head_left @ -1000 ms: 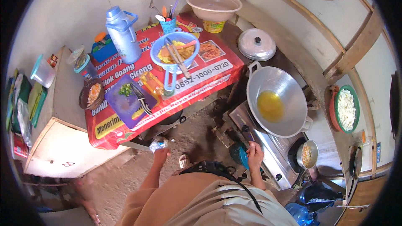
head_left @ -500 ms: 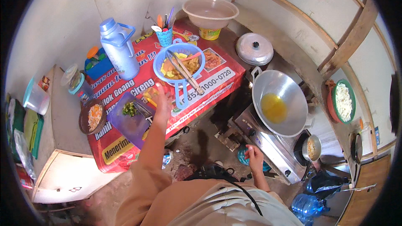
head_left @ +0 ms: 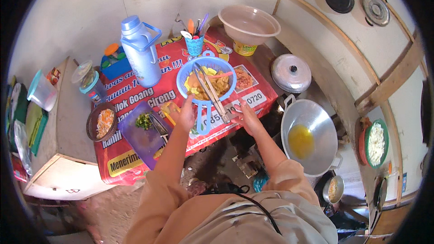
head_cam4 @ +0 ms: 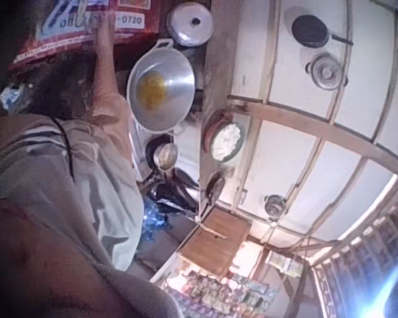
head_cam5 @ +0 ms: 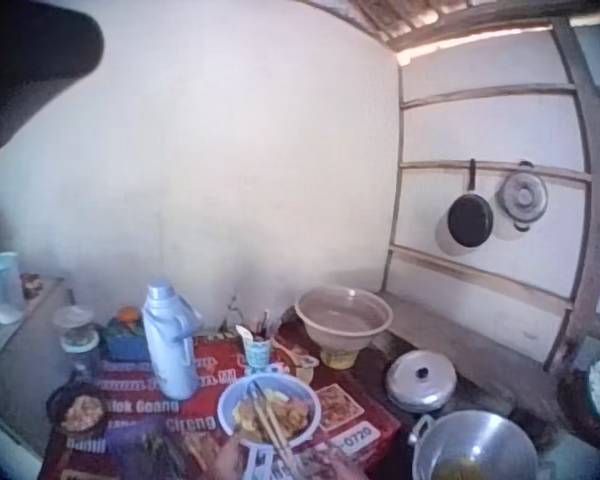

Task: The person chops green vegetables with a knife on a cutting board, transfers them into a pot on a stove, adds shredded cabbage and carrots from a bowl to the pot, and then moves a green bowl of crackers and a red plastic basket.

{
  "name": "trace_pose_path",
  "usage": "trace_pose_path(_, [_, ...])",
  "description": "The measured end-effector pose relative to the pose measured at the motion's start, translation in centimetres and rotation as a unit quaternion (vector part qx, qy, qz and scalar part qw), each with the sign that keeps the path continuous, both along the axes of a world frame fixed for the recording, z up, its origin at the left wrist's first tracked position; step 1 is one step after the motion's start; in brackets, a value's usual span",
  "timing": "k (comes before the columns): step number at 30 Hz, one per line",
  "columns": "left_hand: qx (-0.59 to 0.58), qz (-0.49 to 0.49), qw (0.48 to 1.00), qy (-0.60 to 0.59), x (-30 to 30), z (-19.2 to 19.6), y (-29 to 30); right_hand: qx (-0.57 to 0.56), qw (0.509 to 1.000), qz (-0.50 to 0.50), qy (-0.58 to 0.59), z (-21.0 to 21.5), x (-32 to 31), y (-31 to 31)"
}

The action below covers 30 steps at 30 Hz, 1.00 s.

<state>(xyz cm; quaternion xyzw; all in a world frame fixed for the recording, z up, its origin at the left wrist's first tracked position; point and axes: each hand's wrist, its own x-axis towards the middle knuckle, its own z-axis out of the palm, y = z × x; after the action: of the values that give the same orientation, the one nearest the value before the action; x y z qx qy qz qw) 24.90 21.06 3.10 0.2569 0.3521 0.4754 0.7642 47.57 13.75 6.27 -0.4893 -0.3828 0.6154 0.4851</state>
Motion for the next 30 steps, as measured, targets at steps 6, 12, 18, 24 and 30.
trace_pose_path(6, [-0.019, 0.050, 0.998, 0.039, -0.5, 0.6, 0.7, -0.068, 0.994, 0.007, 0.082, -1.2, -4.2, 6.0])
trace_pose_path(12, [0.009, -0.004, 0.999, 0.043, -2.8, 0.3, 3.9, -0.037, 0.989, 0.039, 0.135, -3.2, -6.1, 9.0])
trace_pose_path(18, [-0.017, -0.003, 0.997, 0.078, -4.7, 0.6, 6.2, -0.019, 0.997, -0.042, 0.066, -0.6, -9.6, 9.7])
trace_pose_path(24, [-0.005, -0.050, 0.981, 0.187, -7.9, 1.0, 5.6, -0.020, 0.994, -0.052, 0.099, -0.5, -9.4, 9.2])
trace_pose_path(30, [0.343, -0.144, 0.758, 0.536, -12.2, 0.3, -0.5, -0.037, 0.984, -0.167, -0.057, -4.4, -9.0, 2.6])
